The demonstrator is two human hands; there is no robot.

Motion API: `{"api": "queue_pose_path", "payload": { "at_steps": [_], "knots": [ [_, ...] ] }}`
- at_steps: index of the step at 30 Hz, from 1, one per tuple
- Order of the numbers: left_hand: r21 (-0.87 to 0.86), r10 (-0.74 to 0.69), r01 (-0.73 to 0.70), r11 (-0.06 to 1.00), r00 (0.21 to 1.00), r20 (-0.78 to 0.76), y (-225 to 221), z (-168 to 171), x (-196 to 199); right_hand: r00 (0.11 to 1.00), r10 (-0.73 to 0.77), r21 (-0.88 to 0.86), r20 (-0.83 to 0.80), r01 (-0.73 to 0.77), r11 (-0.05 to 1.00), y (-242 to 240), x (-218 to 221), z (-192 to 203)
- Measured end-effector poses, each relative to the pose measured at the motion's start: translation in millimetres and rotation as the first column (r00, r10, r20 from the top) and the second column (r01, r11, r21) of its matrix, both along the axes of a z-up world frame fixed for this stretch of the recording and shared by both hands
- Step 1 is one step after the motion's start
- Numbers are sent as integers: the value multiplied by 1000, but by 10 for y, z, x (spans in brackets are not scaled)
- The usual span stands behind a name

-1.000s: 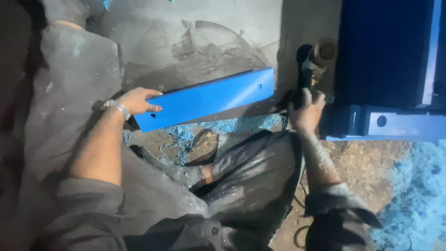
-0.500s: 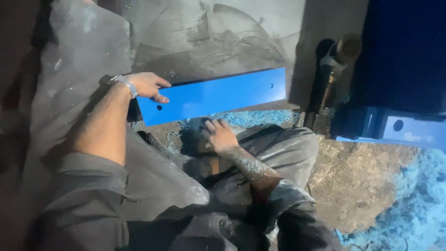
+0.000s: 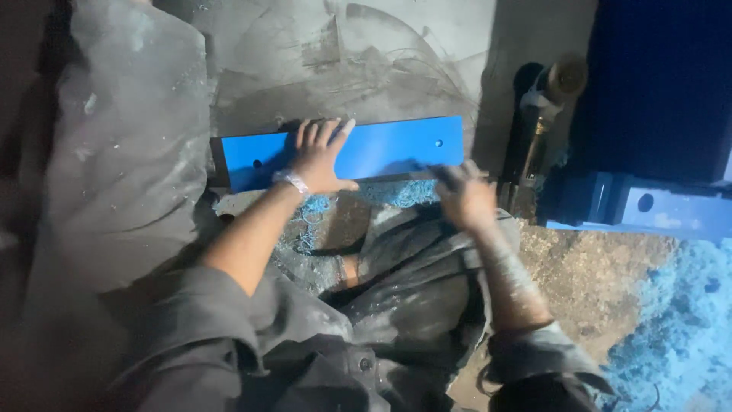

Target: Use an angle grinder to smooth and finish the edges of blue plastic components.

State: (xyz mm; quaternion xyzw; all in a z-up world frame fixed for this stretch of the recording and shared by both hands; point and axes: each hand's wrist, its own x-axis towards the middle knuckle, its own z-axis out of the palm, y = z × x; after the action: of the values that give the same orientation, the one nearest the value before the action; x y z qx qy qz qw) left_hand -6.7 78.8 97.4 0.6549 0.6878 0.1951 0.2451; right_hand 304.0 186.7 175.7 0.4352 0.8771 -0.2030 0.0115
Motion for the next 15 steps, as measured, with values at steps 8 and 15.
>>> {"api": "queue_pose_path", "payload": {
  "at_steps": [8, 15],
  "knots": [
    [-50, 100, -106, 993, 989, -108, -47, -46, 148, 880, 175, 22, 442, -205, 978, 769, -318, 406],
    [-83, 148, -157, 984, 983, -109, -74, -83, 164, 620, 349, -74, 703, -424, 903, 974, -565, 234]
  ]
}}
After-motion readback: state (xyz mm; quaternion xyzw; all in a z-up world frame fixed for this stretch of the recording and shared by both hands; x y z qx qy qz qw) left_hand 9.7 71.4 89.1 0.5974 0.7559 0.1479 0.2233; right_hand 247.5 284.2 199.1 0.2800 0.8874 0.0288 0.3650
